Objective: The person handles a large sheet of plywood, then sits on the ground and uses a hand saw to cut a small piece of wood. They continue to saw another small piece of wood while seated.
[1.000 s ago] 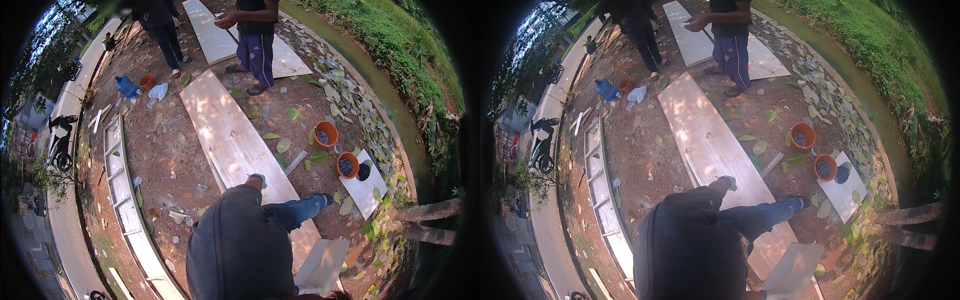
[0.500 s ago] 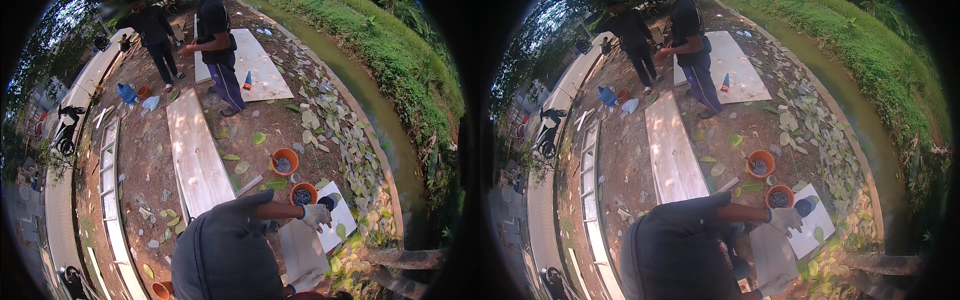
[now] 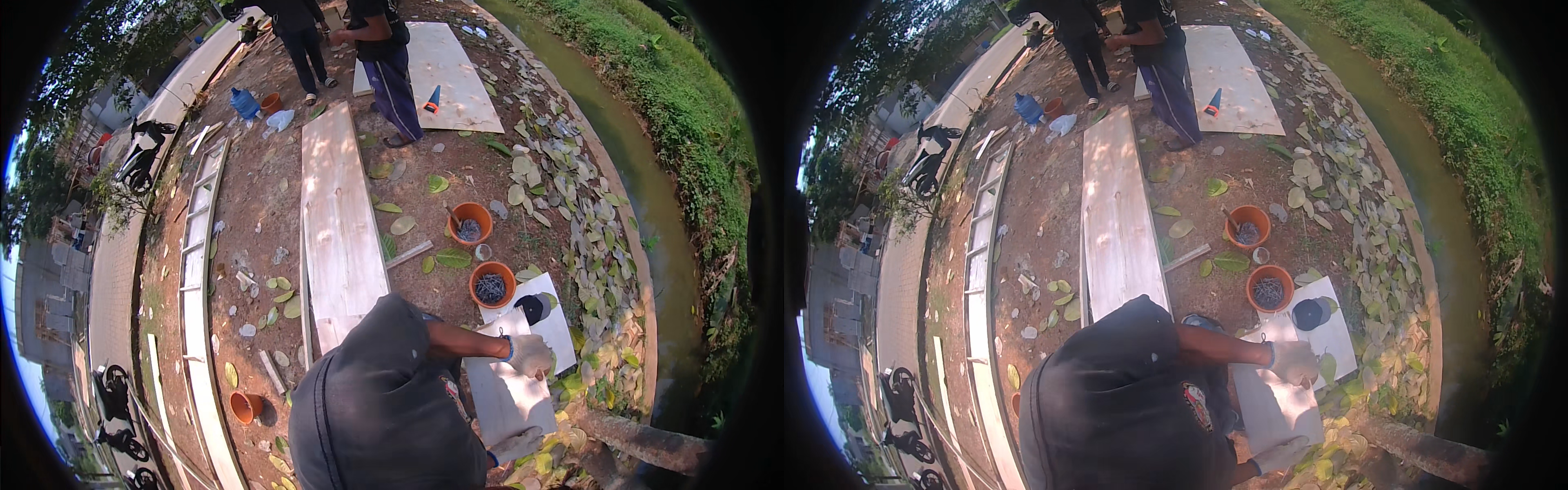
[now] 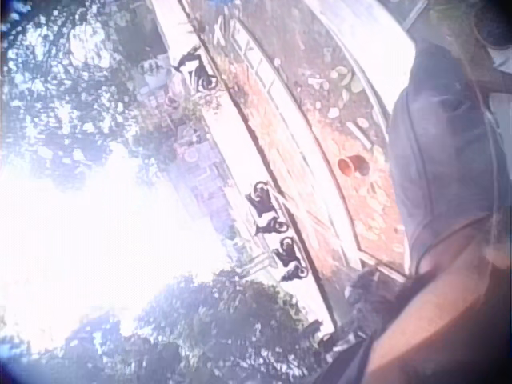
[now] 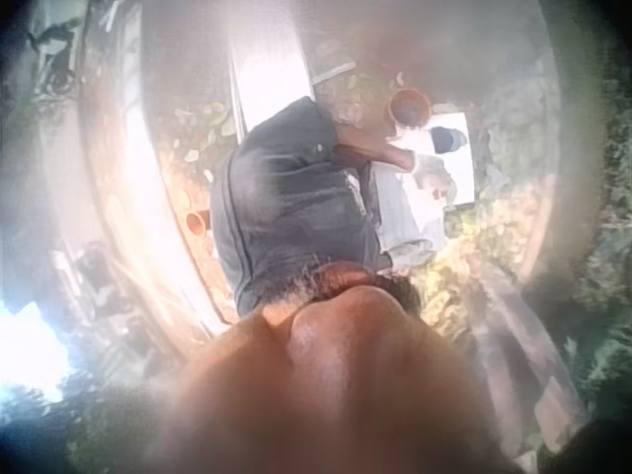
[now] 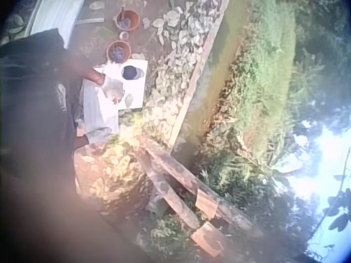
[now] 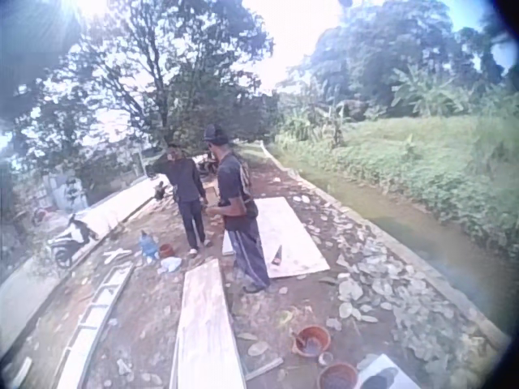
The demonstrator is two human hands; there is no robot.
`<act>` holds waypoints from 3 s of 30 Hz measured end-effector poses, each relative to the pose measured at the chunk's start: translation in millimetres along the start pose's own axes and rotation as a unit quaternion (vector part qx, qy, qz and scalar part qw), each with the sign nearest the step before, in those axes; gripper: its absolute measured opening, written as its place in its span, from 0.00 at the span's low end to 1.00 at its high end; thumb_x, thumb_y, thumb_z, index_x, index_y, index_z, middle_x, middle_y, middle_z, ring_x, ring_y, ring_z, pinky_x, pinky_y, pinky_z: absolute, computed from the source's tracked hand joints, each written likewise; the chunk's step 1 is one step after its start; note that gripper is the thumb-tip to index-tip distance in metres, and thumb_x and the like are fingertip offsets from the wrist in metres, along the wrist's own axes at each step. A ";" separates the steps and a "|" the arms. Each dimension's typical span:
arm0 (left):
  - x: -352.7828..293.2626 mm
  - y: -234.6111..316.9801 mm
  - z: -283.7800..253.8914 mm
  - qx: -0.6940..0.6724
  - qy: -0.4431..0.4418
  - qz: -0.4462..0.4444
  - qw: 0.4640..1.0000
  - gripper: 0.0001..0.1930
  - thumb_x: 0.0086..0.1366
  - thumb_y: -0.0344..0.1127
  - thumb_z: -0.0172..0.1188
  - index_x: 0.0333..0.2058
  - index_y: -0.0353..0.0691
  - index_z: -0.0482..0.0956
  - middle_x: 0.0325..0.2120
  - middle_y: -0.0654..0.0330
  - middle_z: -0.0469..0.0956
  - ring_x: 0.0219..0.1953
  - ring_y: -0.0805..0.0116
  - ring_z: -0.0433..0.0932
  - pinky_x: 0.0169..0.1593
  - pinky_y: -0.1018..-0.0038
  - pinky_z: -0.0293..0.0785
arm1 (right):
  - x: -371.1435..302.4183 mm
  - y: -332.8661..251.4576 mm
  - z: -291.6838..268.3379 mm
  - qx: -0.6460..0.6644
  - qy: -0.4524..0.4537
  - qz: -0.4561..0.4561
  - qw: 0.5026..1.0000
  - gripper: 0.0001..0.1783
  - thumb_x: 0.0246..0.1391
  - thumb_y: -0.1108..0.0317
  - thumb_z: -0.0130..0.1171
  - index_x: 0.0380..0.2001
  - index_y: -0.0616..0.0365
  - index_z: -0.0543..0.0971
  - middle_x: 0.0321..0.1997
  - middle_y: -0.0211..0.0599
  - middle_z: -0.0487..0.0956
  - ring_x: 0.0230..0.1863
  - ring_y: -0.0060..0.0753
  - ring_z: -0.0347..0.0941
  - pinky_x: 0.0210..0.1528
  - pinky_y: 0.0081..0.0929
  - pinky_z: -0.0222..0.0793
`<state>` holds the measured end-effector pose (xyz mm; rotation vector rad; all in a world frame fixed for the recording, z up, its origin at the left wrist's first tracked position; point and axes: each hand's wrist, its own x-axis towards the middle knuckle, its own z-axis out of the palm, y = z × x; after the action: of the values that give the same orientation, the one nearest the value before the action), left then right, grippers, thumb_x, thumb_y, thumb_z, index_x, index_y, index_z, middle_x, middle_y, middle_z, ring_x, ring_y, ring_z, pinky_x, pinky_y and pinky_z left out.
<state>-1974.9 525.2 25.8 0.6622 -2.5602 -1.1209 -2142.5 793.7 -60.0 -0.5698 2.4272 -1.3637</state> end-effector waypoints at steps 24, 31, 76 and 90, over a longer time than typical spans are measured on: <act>244.3 181.6 189.2 -0.070 -0.088 -0.050 0.992 0.18 0.67 0.45 0.64 0.31 0.32 0.83 0.36 0.47 0.84 0.41 0.45 0.83 0.46 0.57 0.77 | 244.4 63.1 -264.3 0.073 0.050 0.035 0.995 0.21 0.66 0.55 0.56 0.37 0.67 0.77 0.28 0.32 0.74 0.29 0.24 0.68 0.31 0.29 0.66; 353.5 284.2 265.4 0.064 -0.150 0.122 0.979 0.11 0.59 0.42 0.68 0.32 0.39 0.86 0.31 0.47 0.84 0.37 0.45 0.84 0.42 0.58 0.78 | 252.8 99.5 -365.9 0.179 0.237 0.107 0.949 0.14 0.64 0.59 0.61 0.34 0.61 0.77 0.25 0.26 0.73 0.27 0.18 0.65 0.28 0.25 0.64; 670.1 765.4 403.5 -0.035 0.272 0.313 0.910 0.20 0.69 0.38 0.66 0.51 0.31 0.72 0.36 0.50 0.82 0.38 0.65 0.81 0.44 0.69 0.76 | 751.2 121.0 -810.6 0.436 0.295 -0.192 0.828 0.20 0.64 0.54 0.64 0.39 0.64 0.81 0.31 0.18 0.69 0.33 0.15 0.59 0.36 0.19 0.57; 684.1 741.9 434.4 -0.100 0.326 0.288 0.895 0.22 0.67 0.42 0.69 0.48 0.33 0.71 0.27 0.56 0.78 0.28 0.69 0.75 0.36 0.71 0.73 | 773.7 94.4 -860.6 0.433 0.244 -0.209 0.842 0.14 0.69 0.59 0.58 0.38 0.60 0.80 0.34 0.19 0.73 0.34 0.13 0.64 0.36 0.20 0.62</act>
<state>-2965.1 890.7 330.9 0.1482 -1.8374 -0.7630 -3218.0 1108.1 243.8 -0.5453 1.6739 -2.8262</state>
